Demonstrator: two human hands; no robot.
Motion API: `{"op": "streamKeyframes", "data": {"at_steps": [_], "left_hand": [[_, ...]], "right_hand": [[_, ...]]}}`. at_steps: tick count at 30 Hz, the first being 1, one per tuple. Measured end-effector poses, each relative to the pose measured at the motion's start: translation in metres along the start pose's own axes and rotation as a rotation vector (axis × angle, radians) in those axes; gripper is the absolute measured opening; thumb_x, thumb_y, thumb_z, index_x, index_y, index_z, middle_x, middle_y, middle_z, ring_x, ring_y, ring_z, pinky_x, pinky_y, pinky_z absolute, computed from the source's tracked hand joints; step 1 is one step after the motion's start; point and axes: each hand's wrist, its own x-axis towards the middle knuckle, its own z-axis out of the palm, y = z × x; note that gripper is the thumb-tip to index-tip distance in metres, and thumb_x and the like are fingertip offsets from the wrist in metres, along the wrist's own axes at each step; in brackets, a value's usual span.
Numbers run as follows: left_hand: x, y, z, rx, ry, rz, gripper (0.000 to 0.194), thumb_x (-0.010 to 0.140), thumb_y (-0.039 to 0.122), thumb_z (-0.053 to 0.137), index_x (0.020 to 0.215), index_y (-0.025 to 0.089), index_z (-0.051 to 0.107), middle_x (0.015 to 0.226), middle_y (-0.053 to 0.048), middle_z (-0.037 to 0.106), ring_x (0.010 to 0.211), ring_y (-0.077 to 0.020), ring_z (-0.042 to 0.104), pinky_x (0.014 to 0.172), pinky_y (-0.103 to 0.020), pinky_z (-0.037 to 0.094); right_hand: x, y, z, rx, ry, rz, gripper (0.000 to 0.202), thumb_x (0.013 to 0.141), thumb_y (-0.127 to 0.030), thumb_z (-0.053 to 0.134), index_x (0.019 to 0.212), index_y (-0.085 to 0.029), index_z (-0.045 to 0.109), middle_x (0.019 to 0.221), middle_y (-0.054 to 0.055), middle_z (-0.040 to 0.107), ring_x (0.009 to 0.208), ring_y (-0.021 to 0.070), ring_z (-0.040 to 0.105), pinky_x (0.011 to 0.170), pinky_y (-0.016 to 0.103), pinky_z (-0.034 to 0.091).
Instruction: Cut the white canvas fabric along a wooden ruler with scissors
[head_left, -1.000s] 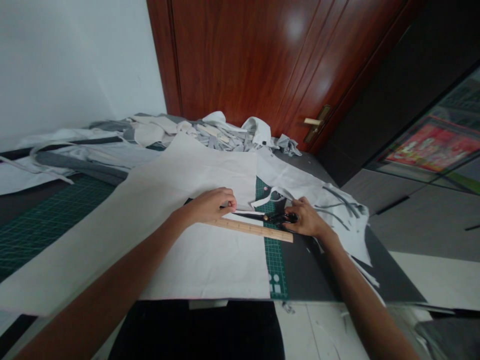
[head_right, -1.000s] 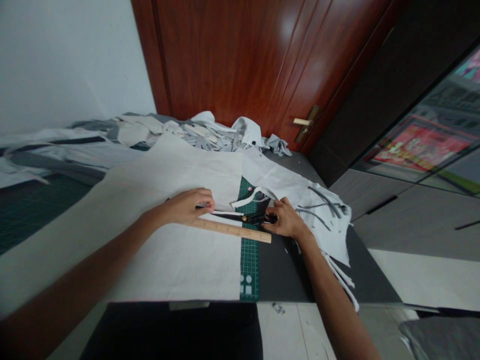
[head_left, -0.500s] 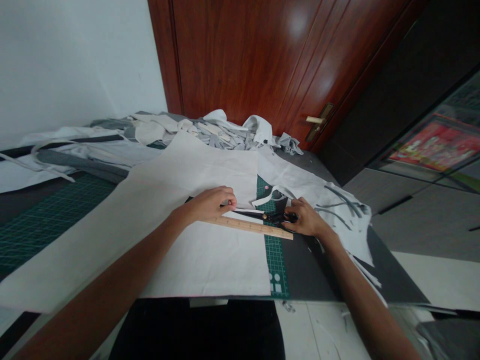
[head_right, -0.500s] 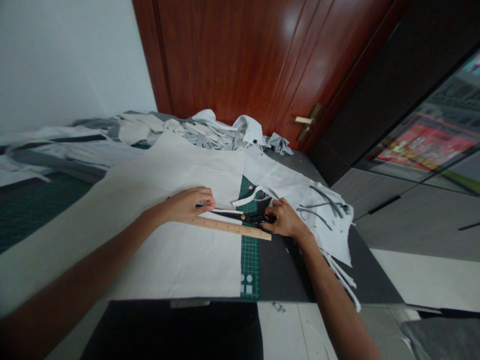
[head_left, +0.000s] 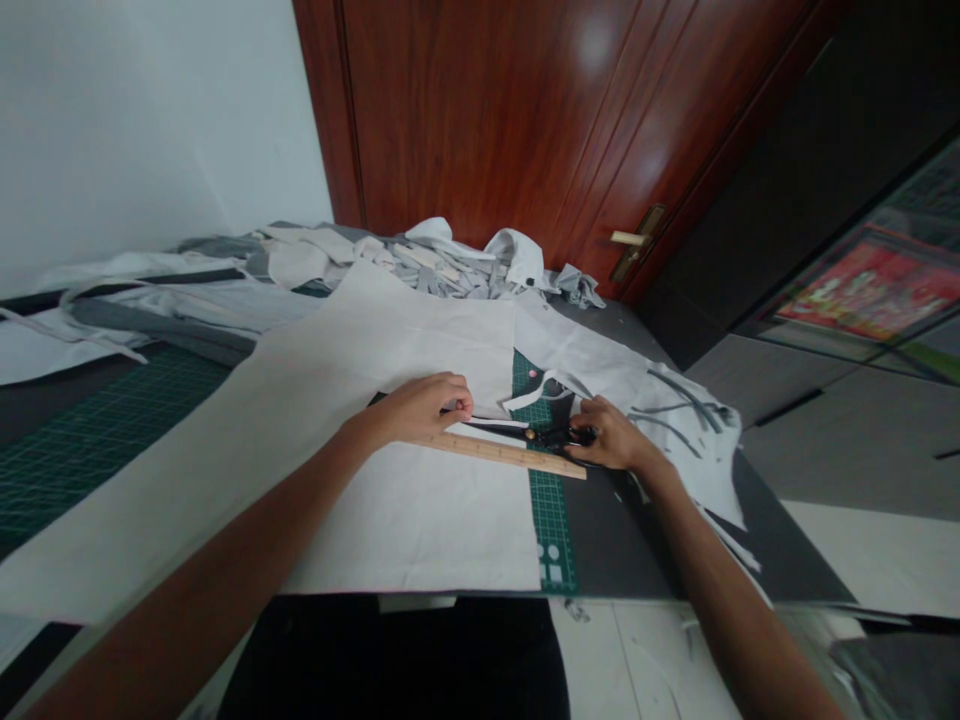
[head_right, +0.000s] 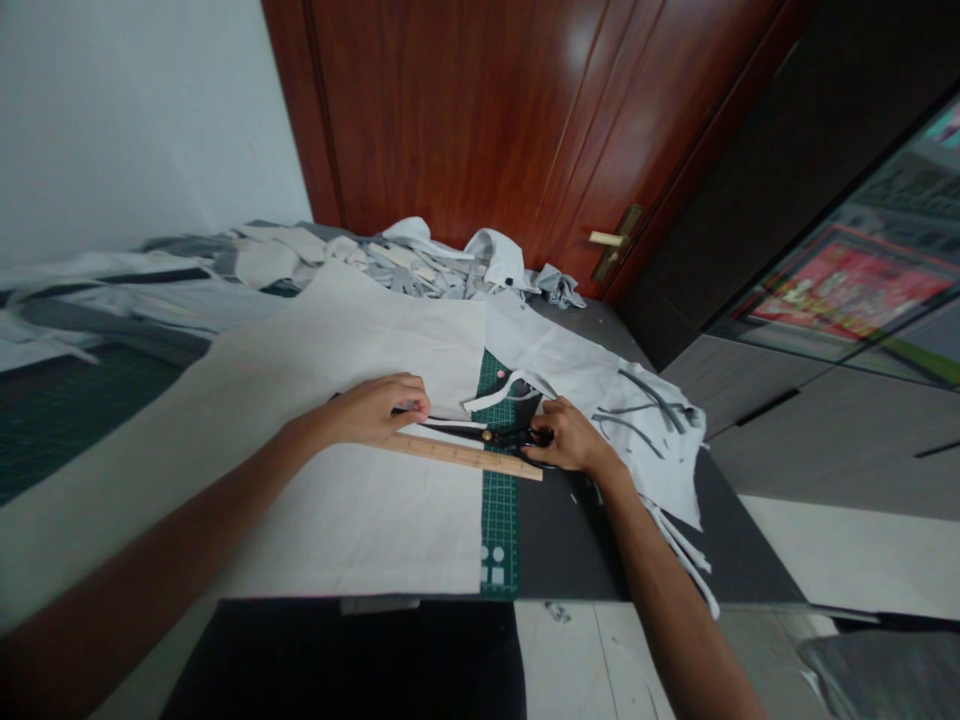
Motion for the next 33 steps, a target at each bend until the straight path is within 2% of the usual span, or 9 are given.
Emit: {"op": "streamKeyframes", "data": {"at_steps": [33], "left_hand": [[-0.0002, 0.0014, -0.0003, 0.021, -0.002, 0.029, 0.015, 0.098, 0.02, 0.056, 0.088, 0.02, 0.067, 0.095, -0.003, 0.067, 0.091, -0.0177, 0.061, 0.081, -0.028, 0.043]], "right_hand": [[-0.0009, 0.0018, 0.0, -0.007, 0.037, -0.064, 0.035, 0.088, -0.045, 0.074, 0.066, -0.019, 0.064, 0.066, 0.001, 0.054, 0.067, 0.0179, 0.05, 0.071, 0.034, 0.036]]}}
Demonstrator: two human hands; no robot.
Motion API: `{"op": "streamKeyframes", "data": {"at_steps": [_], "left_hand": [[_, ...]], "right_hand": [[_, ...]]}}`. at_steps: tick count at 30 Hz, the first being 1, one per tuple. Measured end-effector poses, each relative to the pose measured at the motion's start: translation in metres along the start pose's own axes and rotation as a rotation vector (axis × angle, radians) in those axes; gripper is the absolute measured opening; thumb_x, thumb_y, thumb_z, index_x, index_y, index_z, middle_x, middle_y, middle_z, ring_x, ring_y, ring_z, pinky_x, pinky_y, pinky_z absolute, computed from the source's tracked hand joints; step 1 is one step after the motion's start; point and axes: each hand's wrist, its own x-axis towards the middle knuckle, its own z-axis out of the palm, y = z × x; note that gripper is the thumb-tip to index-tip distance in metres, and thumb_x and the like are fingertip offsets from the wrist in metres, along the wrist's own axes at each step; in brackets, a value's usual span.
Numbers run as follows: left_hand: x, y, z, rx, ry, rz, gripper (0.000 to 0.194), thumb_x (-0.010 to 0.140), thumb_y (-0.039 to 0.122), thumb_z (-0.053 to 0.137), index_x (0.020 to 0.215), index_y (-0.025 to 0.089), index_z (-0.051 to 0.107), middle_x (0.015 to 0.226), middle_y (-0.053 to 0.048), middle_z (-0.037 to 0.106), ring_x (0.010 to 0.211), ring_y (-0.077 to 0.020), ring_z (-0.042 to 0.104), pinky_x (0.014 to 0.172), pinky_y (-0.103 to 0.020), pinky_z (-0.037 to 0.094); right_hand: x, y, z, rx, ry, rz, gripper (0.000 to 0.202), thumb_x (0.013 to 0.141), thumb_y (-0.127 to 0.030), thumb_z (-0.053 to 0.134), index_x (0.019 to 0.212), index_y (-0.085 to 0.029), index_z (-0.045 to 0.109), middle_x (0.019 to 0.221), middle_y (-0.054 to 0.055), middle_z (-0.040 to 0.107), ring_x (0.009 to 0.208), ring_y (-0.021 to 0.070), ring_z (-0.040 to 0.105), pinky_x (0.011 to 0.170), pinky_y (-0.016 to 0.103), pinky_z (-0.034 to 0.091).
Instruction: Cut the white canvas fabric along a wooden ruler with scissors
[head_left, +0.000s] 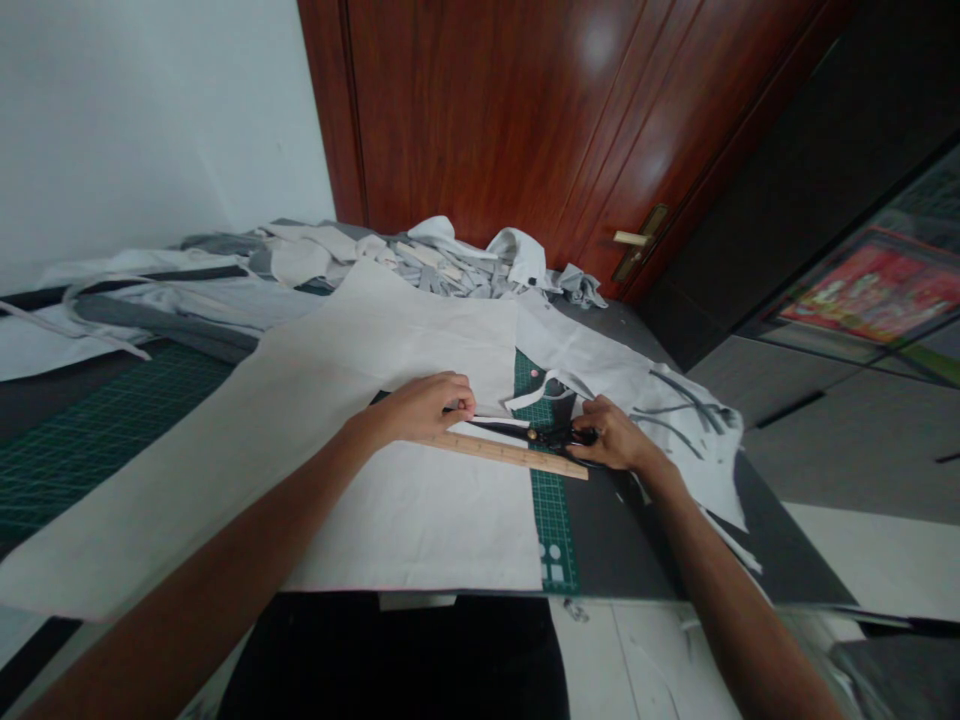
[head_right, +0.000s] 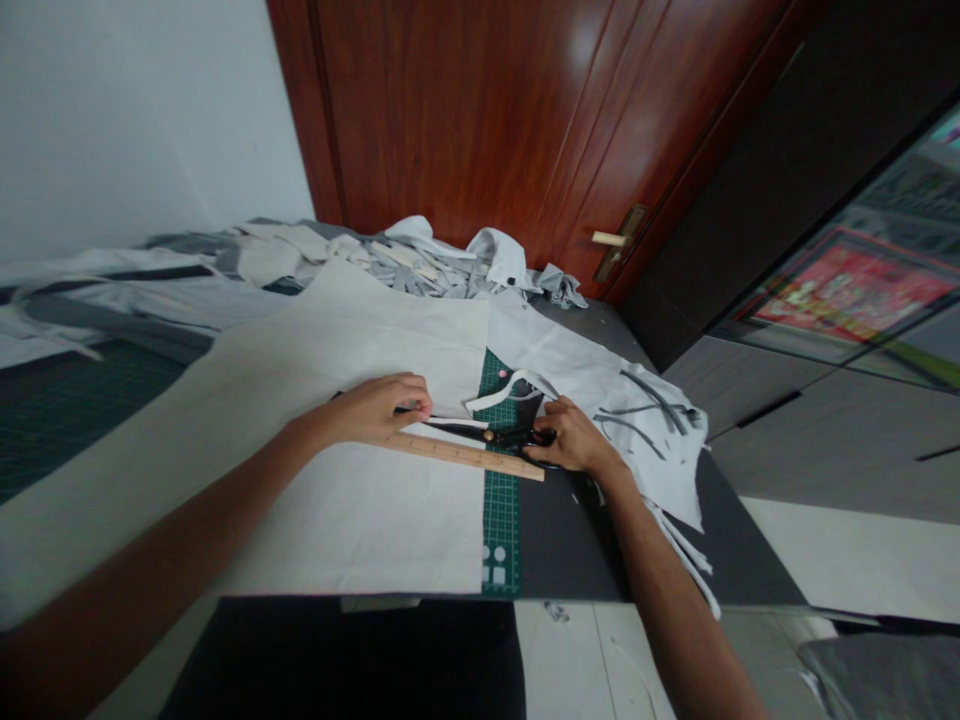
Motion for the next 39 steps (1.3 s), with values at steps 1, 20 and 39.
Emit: {"op": "streamKeyframes", "data": {"at_steps": [1, 20, 39], "left_hand": [[-0.0001, -0.0003, 0.0002, 0.0, 0.0, 0.0, 0.015, 0.098, 0.019, 0.056, 0.088, 0.02, 0.067, 0.095, -0.003, 0.067, 0.09, -0.0177, 0.061, 0.081, -0.028, 0.043], [0.0001, -0.0017, 0.0018, 0.005, 0.005, 0.008, 0.016, 0.098, 0.021, 0.056, 0.087, 0.02, 0.067, 0.093, -0.003, 0.067, 0.089, -0.018, 0.061, 0.079, -0.029, 0.043], [0.0001, 0.0006, -0.0003, 0.012, -0.004, 0.0, 0.016, 0.098, 0.02, 0.055, 0.087, 0.02, 0.067, 0.094, -0.003, 0.067, 0.09, -0.0184, 0.061, 0.08, -0.029, 0.043]], "right_hand": [[0.0001, -0.0003, -0.0001, 0.002, 0.001, -0.003, 0.035, 0.089, -0.044, 0.073, 0.066, -0.019, 0.063, 0.066, 0.001, 0.054, 0.067, 0.0179, 0.05, 0.071, 0.034, 0.036], [0.0012, -0.002, -0.0027, -0.004, -0.025, -0.005, 0.035, 0.089, -0.043, 0.074, 0.064, -0.02, 0.062, 0.065, 0.001, 0.056, 0.066, 0.0171, 0.05, 0.073, 0.034, 0.035], [0.0014, -0.0032, -0.0041, 0.009, -0.025, -0.001, 0.041, 0.092, -0.048, 0.069, 0.063, -0.02, 0.061, 0.065, 0.001, 0.053, 0.065, 0.0179, 0.05, 0.073, 0.036, 0.037]]}}
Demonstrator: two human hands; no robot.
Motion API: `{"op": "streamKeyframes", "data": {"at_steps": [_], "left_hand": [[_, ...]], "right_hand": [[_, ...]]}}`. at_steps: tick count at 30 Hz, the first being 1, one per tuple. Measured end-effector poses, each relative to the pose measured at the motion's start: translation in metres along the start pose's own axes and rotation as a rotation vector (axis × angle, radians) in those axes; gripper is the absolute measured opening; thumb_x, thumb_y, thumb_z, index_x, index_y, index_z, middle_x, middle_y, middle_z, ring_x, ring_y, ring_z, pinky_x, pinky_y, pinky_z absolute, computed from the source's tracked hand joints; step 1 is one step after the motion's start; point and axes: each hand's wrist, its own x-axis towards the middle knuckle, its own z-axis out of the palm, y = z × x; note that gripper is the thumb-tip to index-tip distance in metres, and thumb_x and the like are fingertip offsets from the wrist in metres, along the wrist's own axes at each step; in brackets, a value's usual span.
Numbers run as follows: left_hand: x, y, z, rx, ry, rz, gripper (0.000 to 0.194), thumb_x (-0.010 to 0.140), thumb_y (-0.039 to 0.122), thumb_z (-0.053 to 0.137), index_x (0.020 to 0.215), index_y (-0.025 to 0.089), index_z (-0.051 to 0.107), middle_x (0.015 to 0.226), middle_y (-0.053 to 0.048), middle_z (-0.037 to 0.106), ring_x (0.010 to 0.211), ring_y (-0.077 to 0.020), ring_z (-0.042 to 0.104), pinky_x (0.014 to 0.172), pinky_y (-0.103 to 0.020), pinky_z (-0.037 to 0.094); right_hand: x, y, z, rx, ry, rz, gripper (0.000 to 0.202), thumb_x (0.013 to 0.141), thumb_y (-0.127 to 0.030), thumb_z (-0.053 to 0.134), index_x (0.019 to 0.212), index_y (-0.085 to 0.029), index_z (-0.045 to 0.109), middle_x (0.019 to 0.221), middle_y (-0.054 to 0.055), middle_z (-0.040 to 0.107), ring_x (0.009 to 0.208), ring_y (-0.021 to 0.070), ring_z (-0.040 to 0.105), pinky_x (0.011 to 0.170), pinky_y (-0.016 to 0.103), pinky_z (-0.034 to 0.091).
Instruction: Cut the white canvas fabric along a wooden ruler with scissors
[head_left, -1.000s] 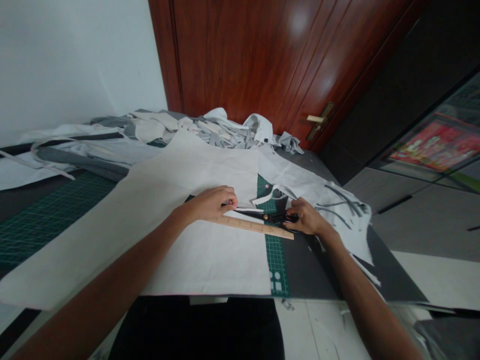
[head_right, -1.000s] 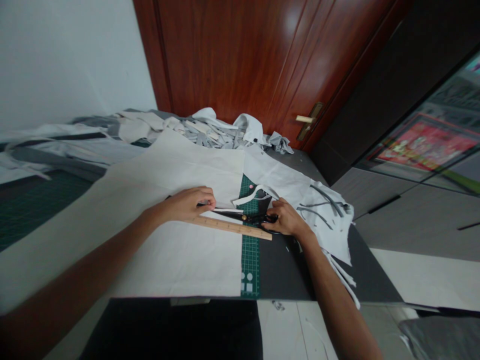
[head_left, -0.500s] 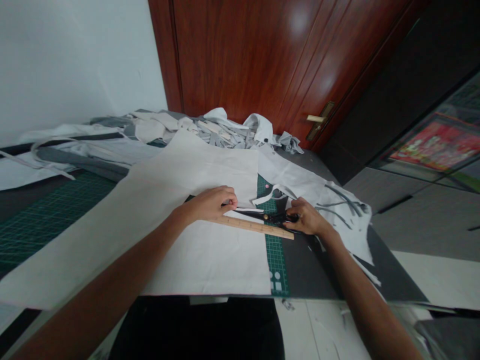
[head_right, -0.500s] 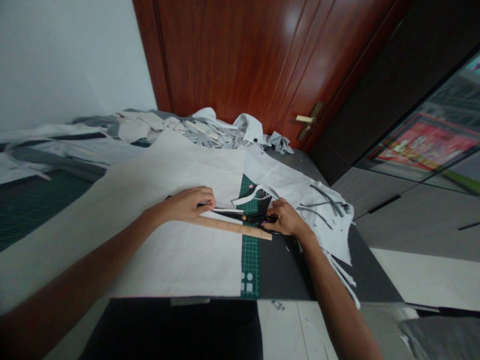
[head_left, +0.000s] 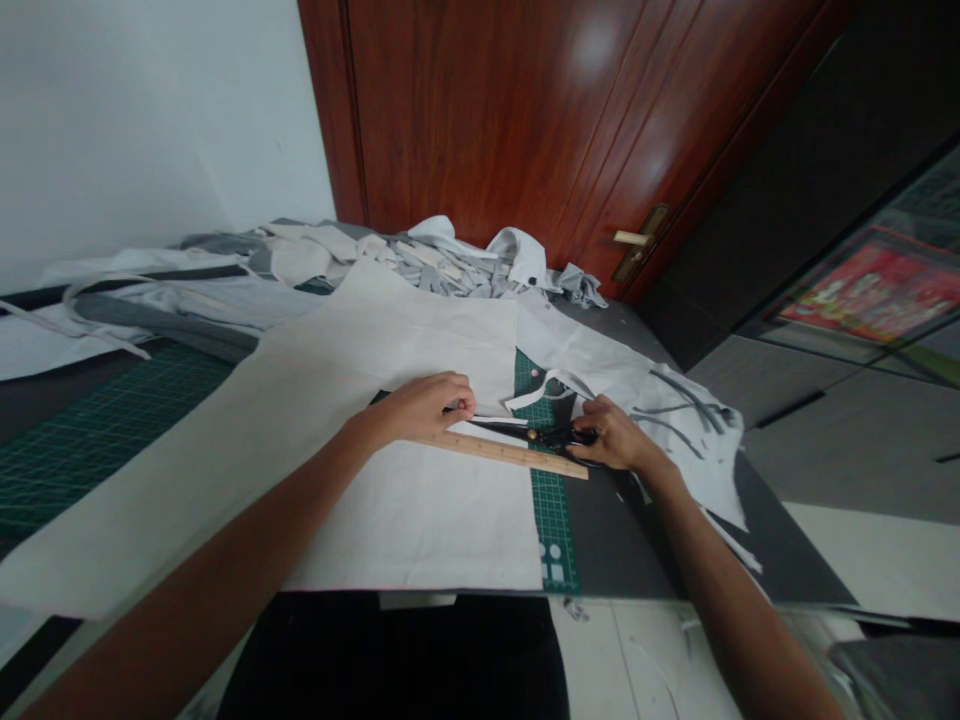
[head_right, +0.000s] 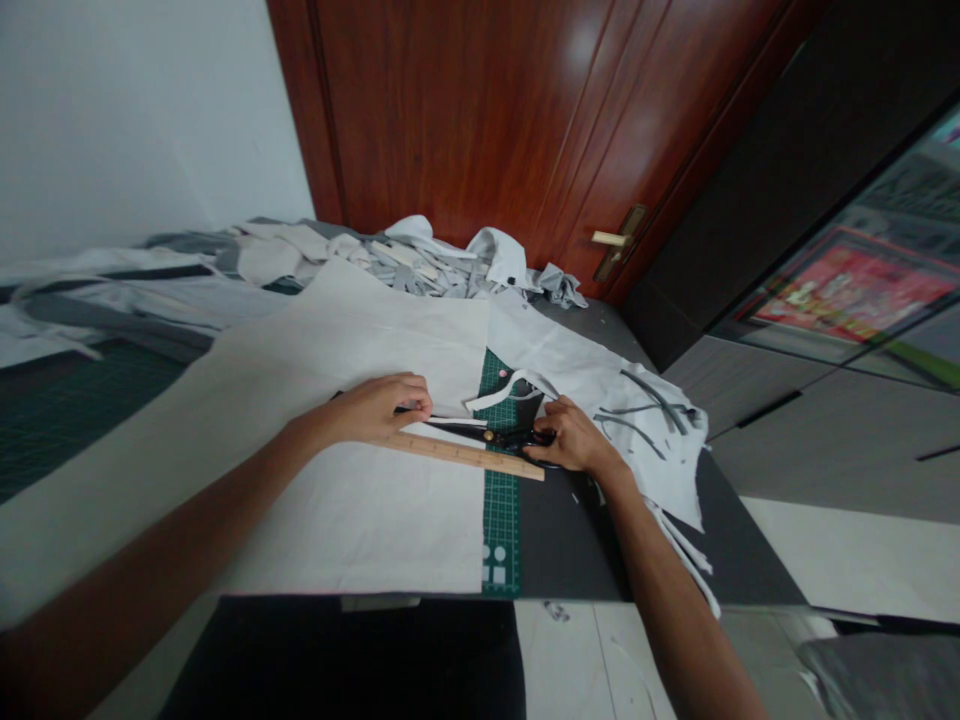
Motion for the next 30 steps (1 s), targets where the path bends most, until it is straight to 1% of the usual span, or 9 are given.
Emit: {"op": "streamKeyframes", "data": {"at_steps": [13, 23, 30], "left_hand": [[0.0006, 0.0026, -0.0009, -0.002, -0.004, -0.002, 0.017, 0.098, 0.02, 0.054, 0.086, 0.02, 0.066, 0.093, -0.003, 0.067, 0.089, -0.0177, 0.061, 0.081, -0.028, 0.043], [0.0002, -0.002, 0.0012, -0.006, -0.001, 0.006, 0.017, 0.098, 0.02, 0.054, 0.086, 0.02, 0.066, 0.094, -0.004, 0.067, 0.09, -0.0185, 0.061, 0.08, -0.029, 0.043], [-0.0004, -0.0002, 0.0, -0.011, 0.003, -0.003, 0.017, 0.099, 0.022, 0.054, 0.087, 0.02, 0.067, 0.095, -0.003, 0.067, 0.09, -0.0184, 0.061, 0.08, -0.029, 0.043]], "right_hand": [[-0.0008, 0.0016, 0.002, 0.001, 0.013, -0.01, 0.04, 0.09, -0.046, 0.072, 0.062, -0.02, 0.061, 0.064, 0.001, 0.055, 0.065, 0.0174, 0.05, 0.072, 0.034, 0.034], [-0.001, 0.0011, 0.0024, -0.007, 0.021, -0.005, 0.042, 0.092, -0.049, 0.069, 0.062, -0.02, 0.06, 0.064, 0.001, 0.054, 0.064, 0.0172, 0.049, 0.073, 0.035, 0.036], [-0.0007, -0.0008, 0.0006, -0.01, 0.024, 0.011, 0.04, 0.09, -0.048, 0.072, 0.063, -0.021, 0.062, 0.064, 0.002, 0.056, 0.067, 0.0183, 0.051, 0.071, 0.034, 0.036]]}}
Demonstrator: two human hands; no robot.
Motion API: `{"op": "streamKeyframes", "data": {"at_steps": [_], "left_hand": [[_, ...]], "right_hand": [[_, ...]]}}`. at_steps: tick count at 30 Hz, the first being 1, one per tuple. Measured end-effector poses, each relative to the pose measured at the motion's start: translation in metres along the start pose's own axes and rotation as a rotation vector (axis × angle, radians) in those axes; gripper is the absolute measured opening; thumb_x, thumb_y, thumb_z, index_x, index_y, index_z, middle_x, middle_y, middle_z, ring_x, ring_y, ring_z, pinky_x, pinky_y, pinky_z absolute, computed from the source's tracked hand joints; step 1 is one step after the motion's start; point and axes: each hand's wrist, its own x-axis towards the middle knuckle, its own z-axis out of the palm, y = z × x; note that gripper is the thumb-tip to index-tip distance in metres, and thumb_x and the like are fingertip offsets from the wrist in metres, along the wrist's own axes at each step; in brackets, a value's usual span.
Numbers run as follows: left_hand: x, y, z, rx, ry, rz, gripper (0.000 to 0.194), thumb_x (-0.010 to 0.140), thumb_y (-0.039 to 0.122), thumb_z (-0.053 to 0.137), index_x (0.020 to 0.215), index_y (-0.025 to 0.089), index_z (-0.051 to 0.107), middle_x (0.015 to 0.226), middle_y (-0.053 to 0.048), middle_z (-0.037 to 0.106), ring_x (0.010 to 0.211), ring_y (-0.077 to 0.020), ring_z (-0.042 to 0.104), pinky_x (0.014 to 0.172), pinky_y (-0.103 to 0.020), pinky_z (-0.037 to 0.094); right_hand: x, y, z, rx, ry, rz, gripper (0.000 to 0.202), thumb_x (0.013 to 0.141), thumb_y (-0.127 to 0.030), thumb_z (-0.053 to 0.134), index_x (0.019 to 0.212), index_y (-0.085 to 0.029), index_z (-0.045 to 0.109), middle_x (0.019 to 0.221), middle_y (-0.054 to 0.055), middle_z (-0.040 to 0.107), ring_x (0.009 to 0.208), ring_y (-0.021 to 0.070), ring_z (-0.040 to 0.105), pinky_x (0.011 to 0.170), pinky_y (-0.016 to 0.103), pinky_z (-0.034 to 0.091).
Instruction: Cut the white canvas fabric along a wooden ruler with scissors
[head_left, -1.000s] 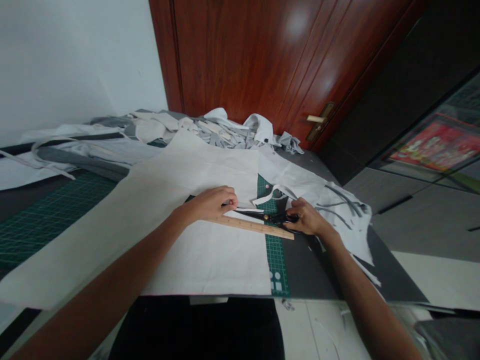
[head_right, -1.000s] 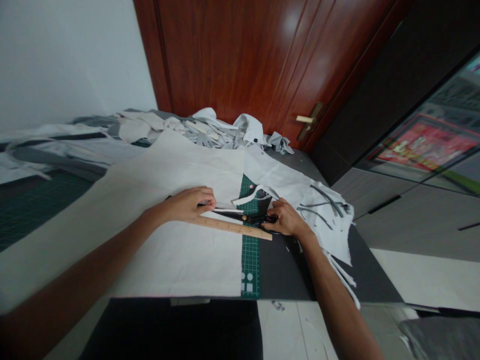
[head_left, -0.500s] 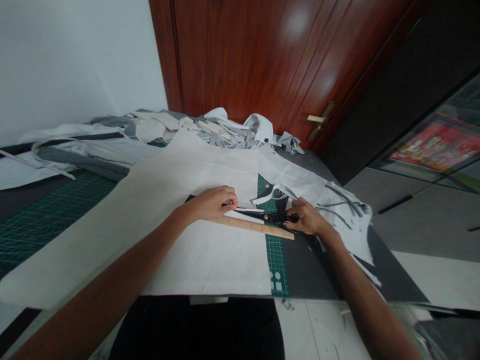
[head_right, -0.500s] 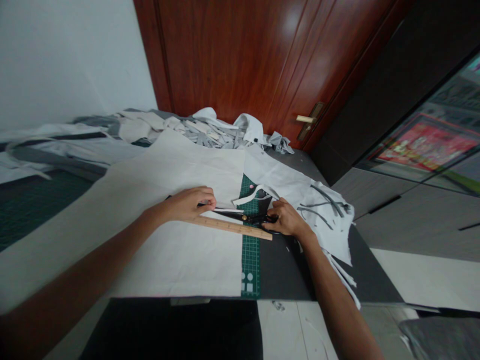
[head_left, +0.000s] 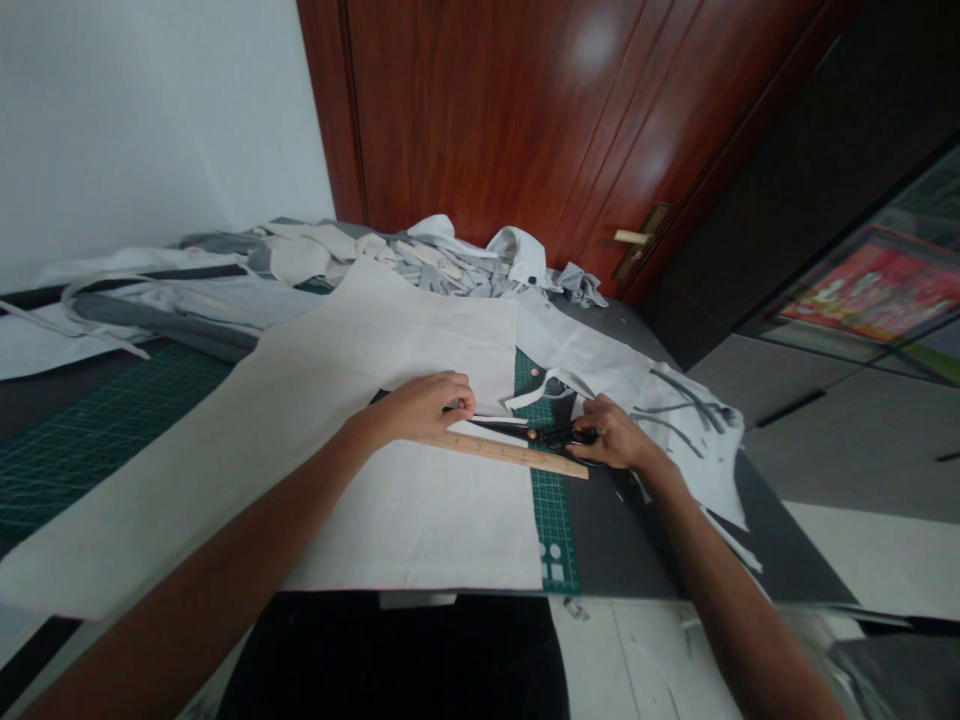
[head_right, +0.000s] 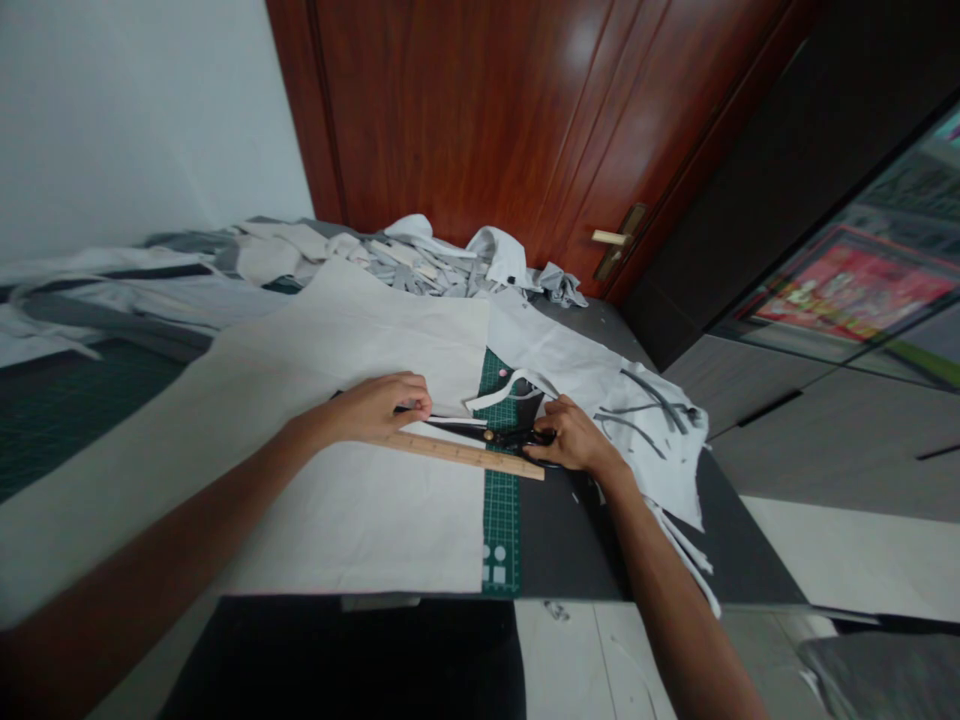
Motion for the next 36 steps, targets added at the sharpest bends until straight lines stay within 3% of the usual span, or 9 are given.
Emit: {"op": "streamKeyframes", "data": {"at_steps": [27, 36], "left_hand": [[0.0012, 0.0004, 0.0016, -0.002, -0.024, -0.022, 0.017, 0.098, 0.022, 0.052, 0.088, 0.02, 0.065, 0.095, -0.004, 0.068, 0.093, -0.02, 0.061, 0.084, -0.03, 0.043], [0.0018, 0.001, 0.0016, 0.009, -0.052, -0.094, 0.016, 0.097, 0.024, 0.053, 0.089, 0.021, 0.067, 0.091, -0.004, 0.068, 0.088, -0.0199, 0.062, 0.078, -0.03, 0.041]], "right_hand": [[0.0001, 0.0019, 0.0004, 0.002, -0.015, -0.021, 0.045, 0.093, -0.05, 0.069, 0.061, -0.02, 0.06, 0.063, 0.001, 0.054, 0.064, 0.0167, 0.048, 0.073, 0.035, 0.034], [0.0, 0.002, -0.001, 0.0, -0.02, -0.033, 0.044, 0.094, -0.05, 0.068, 0.063, -0.02, 0.062, 0.064, 0.001, 0.056, 0.063, 0.0166, 0.049, 0.074, 0.035, 0.035]]}}
